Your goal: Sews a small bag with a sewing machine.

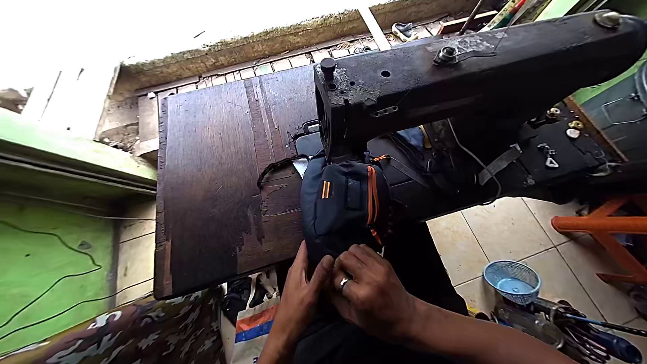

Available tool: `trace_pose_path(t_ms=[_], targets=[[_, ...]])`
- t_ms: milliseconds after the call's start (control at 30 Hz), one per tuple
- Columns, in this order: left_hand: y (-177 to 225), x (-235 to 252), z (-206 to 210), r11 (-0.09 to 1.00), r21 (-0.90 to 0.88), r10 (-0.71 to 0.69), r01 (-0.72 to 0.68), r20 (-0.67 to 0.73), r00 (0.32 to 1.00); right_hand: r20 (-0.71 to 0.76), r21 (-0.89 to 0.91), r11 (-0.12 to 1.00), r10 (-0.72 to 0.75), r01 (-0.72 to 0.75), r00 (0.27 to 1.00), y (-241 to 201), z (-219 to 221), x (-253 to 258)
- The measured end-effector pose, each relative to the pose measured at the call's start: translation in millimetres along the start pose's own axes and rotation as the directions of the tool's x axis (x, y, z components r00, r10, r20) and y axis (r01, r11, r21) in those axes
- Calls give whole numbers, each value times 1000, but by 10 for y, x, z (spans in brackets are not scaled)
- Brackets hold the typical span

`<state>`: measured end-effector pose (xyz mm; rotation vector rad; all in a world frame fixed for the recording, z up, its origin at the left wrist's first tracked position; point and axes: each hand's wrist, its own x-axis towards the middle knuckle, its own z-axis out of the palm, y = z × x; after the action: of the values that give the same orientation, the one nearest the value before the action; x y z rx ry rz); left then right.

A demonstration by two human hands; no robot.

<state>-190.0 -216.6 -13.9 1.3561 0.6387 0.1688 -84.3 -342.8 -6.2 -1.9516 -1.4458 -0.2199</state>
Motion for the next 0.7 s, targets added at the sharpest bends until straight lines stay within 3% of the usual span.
trace_pose_path(t_ms=[100, 267, 333, 400, 467, 567, 700], targets=[[51, 53, 62, 991, -131, 0, -9, -75, 997, 35, 184, 975, 123, -128, 992, 289, -173, 187], [282, 99, -263, 995, 96, 8, -5, -38, 999, 82, 108, 916, 380, -387, 921, 1262, -415, 624], [371, 121, -409, 984, 179, -7, 13, -35, 999, 135, 27, 915, 395, -402, 909, 1557, -346, 812], [517, 191, -650, 952, 304, -23, 29, -23, 999, 131, -26, 951, 309, -308, 942, 1729, -166, 973], [716, 361, -998, 898, 438, -45, 45, -10, 999, 188, -34, 966, 259, -257, 947, 1785, -13, 1104], [1199, 822, -1471, 798, 603, -99, 16, 105, 989, 276, -4, 933, 346, -359, 896, 1678, 96, 1197], [1901, 1638, -1553, 595, 803, -166, -22, 150, 975, 153, 98, 896, 417, -433, 896, 1369, 225, 942]])
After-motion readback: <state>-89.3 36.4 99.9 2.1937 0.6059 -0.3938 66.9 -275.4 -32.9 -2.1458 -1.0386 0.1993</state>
